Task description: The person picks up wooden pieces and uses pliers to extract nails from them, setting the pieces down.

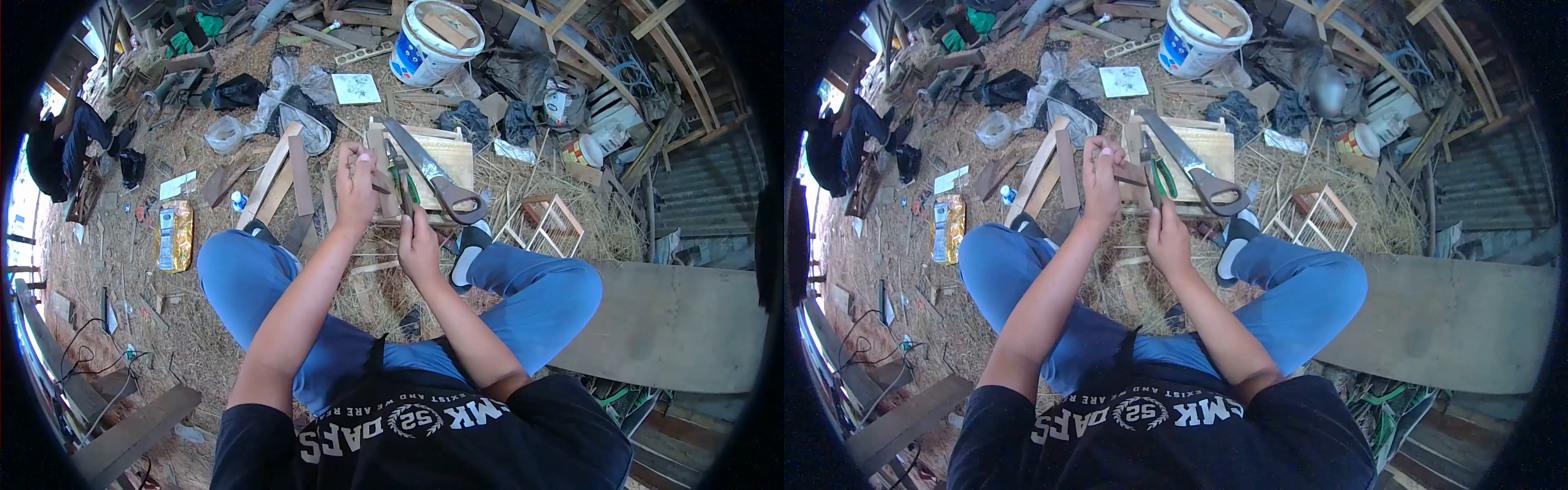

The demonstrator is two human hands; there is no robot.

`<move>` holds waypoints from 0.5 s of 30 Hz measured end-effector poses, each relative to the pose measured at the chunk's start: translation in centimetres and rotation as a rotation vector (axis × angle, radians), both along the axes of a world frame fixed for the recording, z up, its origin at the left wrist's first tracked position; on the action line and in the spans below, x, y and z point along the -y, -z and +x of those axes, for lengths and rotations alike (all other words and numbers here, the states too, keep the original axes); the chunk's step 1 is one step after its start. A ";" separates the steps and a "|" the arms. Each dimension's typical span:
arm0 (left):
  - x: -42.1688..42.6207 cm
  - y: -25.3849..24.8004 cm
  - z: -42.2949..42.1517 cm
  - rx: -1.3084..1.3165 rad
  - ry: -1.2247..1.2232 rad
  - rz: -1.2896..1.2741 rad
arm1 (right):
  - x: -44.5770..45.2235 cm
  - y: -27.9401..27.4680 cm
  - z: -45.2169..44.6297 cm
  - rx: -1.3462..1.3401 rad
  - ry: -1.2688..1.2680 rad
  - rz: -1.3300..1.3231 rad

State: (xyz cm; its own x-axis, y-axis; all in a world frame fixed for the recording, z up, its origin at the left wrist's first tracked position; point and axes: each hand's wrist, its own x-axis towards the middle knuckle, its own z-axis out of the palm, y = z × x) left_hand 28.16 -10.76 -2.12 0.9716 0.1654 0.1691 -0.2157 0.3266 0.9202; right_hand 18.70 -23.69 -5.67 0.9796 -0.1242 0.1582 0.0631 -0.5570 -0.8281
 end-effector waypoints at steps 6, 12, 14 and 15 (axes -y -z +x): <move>-0.6 0.4 0.2 0.002 0.008 -0.039 | 0.7 2.7 0.5 -0.185 -0.041 -0.087; -0.6 0.5 0.2 0.015 -0.018 -0.009 | 0.9 4.2 0.9 -0.175 -0.016 -0.106; -0.7 0.7 0.5 0.029 -0.015 -0.064 | 1.0 3.5 0.8 -0.162 0.004 -0.078; -0.9 0.9 0.8 0.029 -0.015 -0.063 | 0.8 2.7 0.5 -0.159 0.029 -0.053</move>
State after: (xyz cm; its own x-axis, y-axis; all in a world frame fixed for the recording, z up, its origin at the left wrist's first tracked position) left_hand 28.92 -9.81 -3.03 0.9638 0.1914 0.1856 -0.2471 0.3801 0.8913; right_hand 19.23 -24.53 -8.41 0.9889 -0.1482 0.0081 -0.0834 -0.6000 -0.7957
